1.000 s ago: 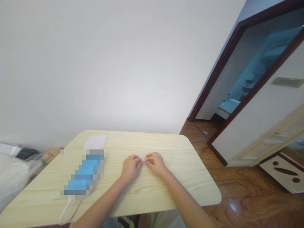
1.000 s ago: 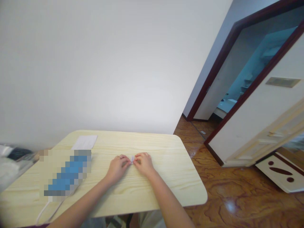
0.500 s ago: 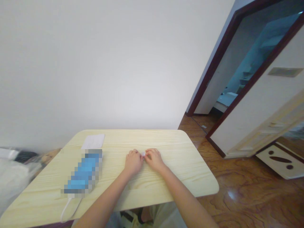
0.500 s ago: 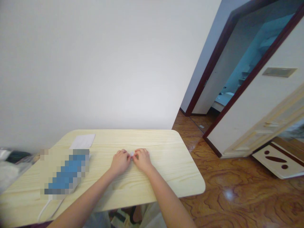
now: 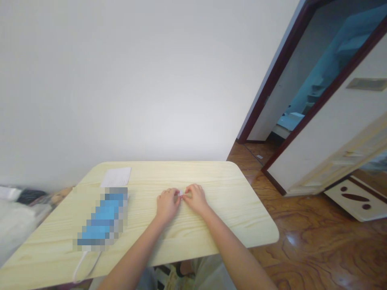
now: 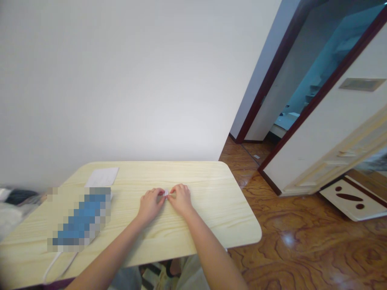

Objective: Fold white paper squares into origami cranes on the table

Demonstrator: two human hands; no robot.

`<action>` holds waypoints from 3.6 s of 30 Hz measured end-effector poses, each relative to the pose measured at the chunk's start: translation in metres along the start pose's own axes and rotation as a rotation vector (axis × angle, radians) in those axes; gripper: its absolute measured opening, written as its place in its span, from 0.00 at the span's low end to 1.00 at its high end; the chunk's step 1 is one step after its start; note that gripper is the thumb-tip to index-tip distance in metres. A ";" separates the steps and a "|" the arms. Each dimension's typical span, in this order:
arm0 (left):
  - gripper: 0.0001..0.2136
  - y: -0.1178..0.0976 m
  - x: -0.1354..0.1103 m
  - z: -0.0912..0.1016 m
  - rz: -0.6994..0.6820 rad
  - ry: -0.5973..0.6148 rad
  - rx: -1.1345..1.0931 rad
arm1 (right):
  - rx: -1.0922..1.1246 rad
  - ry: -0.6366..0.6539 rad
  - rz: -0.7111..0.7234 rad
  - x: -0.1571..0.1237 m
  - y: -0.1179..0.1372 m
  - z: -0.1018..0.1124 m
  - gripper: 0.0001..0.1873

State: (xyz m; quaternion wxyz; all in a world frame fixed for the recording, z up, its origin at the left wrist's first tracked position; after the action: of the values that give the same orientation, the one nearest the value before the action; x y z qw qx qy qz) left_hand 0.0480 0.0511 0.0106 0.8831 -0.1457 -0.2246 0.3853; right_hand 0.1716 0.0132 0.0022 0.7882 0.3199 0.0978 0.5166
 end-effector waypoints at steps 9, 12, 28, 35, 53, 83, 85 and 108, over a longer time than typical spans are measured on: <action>0.05 0.009 -0.002 -0.002 -0.070 -0.122 -0.272 | -0.020 0.027 -0.042 0.002 0.003 -0.001 0.10; 0.04 0.012 -0.001 -0.004 -0.052 -0.145 -0.396 | -0.024 0.017 -0.058 0.002 0.004 0.001 0.14; 0.06 0.013 -0.001 0.000 -0.062 -0.148 -0.664 | 0.712 0.257 -0.117 0.006 0.010 -0.002 0.08; 0.15 0.016 0.003 -0.002 0.042 -0.150 -0.882 | 0.889 0.237 -0.246 0.011 0.006 0.000 0.24; 0.11 0.010 0.000 0.019 -0.081 -0.231 -0.528 | 0.901 0.367 -0.148 0.016 0.026 -0.005 0.09; 0.12 0.022 0.004 0.023 0.017 -0.237 -0.740 | 0.724 0.142 -0.102 0.008 0.032 0.003 0.08; 0.12 0.022 0.004 0.023 0.012 -0.239 -0.743 | 0.712 0.130 -0.108 0.008 0.031 0.006 0.08; 0.05 0.022 0.004 0.030 -0.099 -0.296 -0.726 | 0.737 0.244 0.059 0.003 0.036 0.011 0.12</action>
State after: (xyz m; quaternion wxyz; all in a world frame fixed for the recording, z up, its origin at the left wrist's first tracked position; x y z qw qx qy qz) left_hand 0.0209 0.0711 0.0281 0.7497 -0.3805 -0.4779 0.2544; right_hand 0.1518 0.0206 0.0332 0.5877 0.5207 0.3605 0.5035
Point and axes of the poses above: each hand's wrist, its own x-axis towards the middle knuckle, its own z-axis out of the back of the hand, y = z × x, the point moved 7 cm from there along x, towards the middle knuckle, and after that the axes turned 11 degrees about -z, right-handed, at the moved point
